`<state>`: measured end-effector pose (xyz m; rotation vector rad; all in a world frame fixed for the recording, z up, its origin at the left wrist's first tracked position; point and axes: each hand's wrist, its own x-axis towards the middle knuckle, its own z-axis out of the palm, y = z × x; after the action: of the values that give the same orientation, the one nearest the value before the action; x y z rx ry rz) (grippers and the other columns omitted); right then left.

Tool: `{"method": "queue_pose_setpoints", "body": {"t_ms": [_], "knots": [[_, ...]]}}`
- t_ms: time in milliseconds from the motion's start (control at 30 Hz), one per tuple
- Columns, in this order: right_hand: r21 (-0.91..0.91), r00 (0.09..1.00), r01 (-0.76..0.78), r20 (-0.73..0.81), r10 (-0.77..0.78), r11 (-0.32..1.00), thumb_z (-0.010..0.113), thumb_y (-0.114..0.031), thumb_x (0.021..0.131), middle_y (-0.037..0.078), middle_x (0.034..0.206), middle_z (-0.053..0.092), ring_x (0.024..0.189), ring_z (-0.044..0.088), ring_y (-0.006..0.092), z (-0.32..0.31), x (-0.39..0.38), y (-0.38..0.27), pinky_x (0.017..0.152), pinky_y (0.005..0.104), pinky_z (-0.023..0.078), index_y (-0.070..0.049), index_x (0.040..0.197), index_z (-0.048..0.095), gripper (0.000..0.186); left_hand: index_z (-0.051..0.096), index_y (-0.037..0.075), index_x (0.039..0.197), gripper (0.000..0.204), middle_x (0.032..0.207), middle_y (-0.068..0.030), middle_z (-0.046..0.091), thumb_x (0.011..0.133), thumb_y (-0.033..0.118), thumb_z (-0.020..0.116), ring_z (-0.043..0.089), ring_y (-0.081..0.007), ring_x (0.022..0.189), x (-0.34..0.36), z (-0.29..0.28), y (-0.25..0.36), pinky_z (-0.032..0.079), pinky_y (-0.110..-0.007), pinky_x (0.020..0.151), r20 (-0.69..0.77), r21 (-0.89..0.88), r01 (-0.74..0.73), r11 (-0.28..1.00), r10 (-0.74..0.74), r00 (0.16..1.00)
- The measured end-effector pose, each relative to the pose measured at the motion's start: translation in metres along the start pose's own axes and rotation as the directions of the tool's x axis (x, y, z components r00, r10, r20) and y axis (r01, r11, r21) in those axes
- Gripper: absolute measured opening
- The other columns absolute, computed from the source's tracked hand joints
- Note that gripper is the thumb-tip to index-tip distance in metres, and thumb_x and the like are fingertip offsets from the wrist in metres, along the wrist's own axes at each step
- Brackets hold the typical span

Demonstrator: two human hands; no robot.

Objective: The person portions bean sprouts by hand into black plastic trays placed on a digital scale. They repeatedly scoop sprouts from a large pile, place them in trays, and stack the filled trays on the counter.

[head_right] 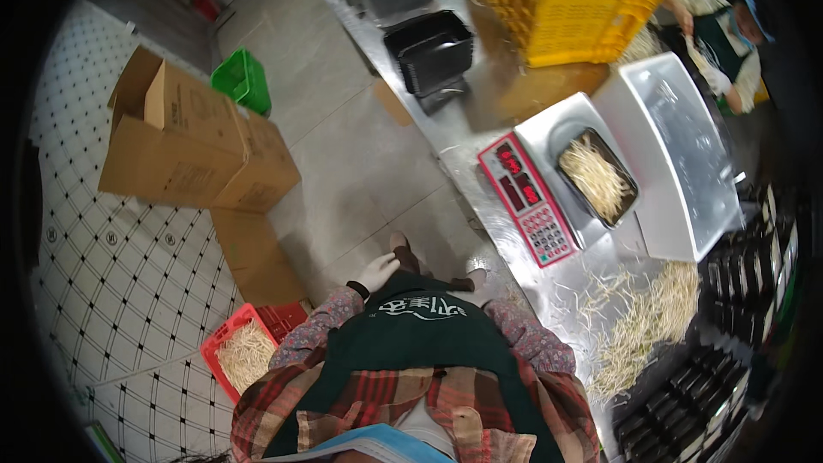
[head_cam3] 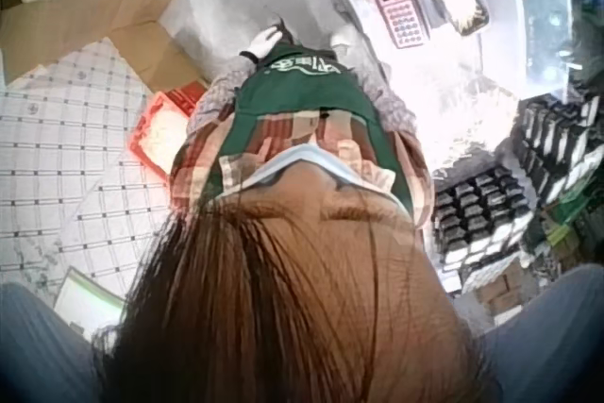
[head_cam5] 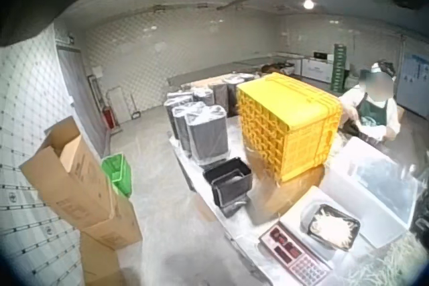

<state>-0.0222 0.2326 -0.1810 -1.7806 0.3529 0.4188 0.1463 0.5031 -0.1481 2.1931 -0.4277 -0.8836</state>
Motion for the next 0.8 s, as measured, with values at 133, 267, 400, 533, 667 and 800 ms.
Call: {"method": "queue_pose_setpoints", "body": {"t_ms": [133,267,400,533,667,800], "knots": [[-0.412,0.869,-0.351,0.192,0.456,0.841,0.062,-0.033,0.092,0.018,0.112,0.067,0.105,0.063,0.0272,-0.001,-0.002,0.049,0.094,0.0371,0.048,0.0,0.123,0.061,0.046,0.051,0.005,0.137,0.068,0.142,-0.0233,0.047,0.092,0.055,0.054,0.041,-0.0422,0.132,-0.029,-0.006,-0.086,0.033,-0.047,0.112,0.123,0.103,0.044,0.994,-0.057,0.991],[-0.557,0.759,-0.441,0.187,0.623,0.704,0.065,-0.035,0.088,0.021,0.114,0.066,0.107,0.063,0.0314,0.009,0.03,0.063,0.095,0.0399,0.048,0.001,0.126,0.059,0.053,0.038,0.012,0.148,0.077,0.155,-0.0196,0.031,0.091,0.063,0.048,0.024,-0.0441,0.143,-0.016,-0.023,-0.142,0.022,-0.051,0.117,0.225,0.133,0.126,0.983,-0.154,0.962],[-0.591,0.899,-0.313,0.067,0.432,0.743,0.068,-0.038,0.084,0.025,0.116,0.065,0.109,0.063,0.0357,0.018,0.133,0.037,0.095,0.0426,0.048,0.001,0.129,0.056,0.06,0.027,0.011,0.153,0.083,0.157,-0.0187,0.027,0.092,0.064,0.045,0.021,-0.042,0.145,-0.018,-0.034,-0.155,0.02,-0.051,0.118,0.251,0.07,0.287,0.955,-0.295,0.922],[-0.342,0.965,-0.137,-0.257,0.048,0.929,0.073,-0.037,0.08,0.026,0.112,0.065,0.106,0.063,0.0371,0.023,0.285,-0.022,0.09,0.0423,0.049,-0.001,0.12,0.063,0.055,0.028,0.01,0.152,0.083,0.154,-0.0186,0.032,0.091,0.063,0.046,0.027,-0.0449,0.141,-0.024,-0.02,-0.165,0.023,-0.053,0.116,0.242,0.16,0.37,0.915,-0.4,0.884],[-0.114,0.795,-0.255,-0.591,0.141,0.96,0.077,-0.035,0.079,0.02,0.111,0.067,0.11,0.063,0.0267,-0.011,0.431,0.038,0.092,0.0368,0.049,0.004,0.124,0.06,0.061,0.037,0.01,0.147,0.071,0.149,-0.0165,0.041,0.091,0.05,0.055,0.033,-0.0456,0.137,-0.019,-0.012,-0.177,0.026,-0.059,0.111,0.104,0.213,0.284,0.935,-0.311,0.945],[0.148,0.666,-0.396,-0.633,0.394,0.906,0.072,-0.047,0.081,0.016,0.119,0.064,0.108,0.059,0.0212,-0.046,0.529,0.092,0.094,0.0348,0.045,0.007,0.12,0.061,0.068,0.043,0.01,0.143,0.067,0.144,-0.0153,0.044,0.088,0.045,0.06,0.033,-0.0432,0.136,-0.007,-0.013,-0.18,0.027,-0.06,0.109,0.028,0.192,0.309,0.932,-0.319,0.947]]}}
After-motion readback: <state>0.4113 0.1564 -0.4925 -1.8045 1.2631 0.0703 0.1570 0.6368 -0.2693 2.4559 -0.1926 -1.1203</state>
